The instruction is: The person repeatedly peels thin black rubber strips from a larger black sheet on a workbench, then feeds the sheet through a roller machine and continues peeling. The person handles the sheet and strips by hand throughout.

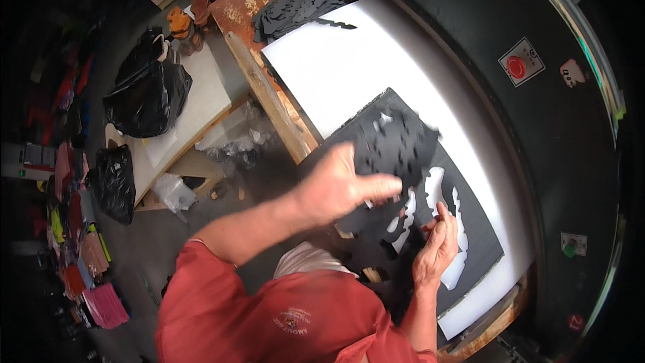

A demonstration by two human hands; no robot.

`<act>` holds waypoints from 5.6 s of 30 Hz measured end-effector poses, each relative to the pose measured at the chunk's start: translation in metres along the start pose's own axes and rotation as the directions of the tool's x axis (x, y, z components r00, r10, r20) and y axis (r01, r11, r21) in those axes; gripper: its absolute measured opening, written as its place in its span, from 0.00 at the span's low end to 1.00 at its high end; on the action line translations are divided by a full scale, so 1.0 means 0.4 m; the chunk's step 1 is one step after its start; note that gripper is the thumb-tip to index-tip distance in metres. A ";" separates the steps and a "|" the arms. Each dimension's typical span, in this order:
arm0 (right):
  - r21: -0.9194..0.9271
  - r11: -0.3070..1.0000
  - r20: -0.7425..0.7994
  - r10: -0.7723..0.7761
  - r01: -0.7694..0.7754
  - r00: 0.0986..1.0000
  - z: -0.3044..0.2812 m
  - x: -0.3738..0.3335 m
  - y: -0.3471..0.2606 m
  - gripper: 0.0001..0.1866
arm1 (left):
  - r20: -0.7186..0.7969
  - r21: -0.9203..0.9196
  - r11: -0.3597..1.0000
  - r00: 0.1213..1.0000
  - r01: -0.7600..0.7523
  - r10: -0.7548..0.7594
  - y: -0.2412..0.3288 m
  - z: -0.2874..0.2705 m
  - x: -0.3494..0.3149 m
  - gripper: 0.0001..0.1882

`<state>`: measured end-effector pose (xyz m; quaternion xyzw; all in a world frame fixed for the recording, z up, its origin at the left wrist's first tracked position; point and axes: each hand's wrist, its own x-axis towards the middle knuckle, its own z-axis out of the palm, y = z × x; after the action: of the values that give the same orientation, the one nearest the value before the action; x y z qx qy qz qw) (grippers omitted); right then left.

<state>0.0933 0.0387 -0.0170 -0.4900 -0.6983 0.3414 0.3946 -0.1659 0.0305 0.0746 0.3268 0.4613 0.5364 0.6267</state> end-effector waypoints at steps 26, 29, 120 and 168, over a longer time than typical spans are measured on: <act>-0.399 0.862 -0.064 -0.365 0.311 0.929 0.032 0.033 0.100 0.14 | -0.438 0.898 0.097 0.861 0.428 0.257 0.437 -0.854 0.645 0.26; -0.403 0.846 -0.079 -0.413 0.350 0.908 0.033 0.039 0.107 0.15 | -0.320 0.768 -0.276 0.720 0.578 0.616 0.429 -0.755 0.615 0.30; 0.524 -0.664 -0.848 -0.468 -0.534 -0.251 0.936 -2.480 -1.681 0.12 | 0.148 -0.707 0.655 -0.850 0.265 0.505 -0.400 0.263 -2.097 0.09; 0.997 -0.073 0.044 0.626 -0.003 -0.779 0.786 -2.814 -0.326 0.18 | 0.240 -0.069 0.822 -0.809 -0.566 -0.537 -1.533 1.100 -2.261 0.15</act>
<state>-0.0046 -1.1008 -0.2913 -0.7173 0.5159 0.2056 0.4208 0.4712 -0.9421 -0.1155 0.7572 -0.4121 -0.3444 0.3719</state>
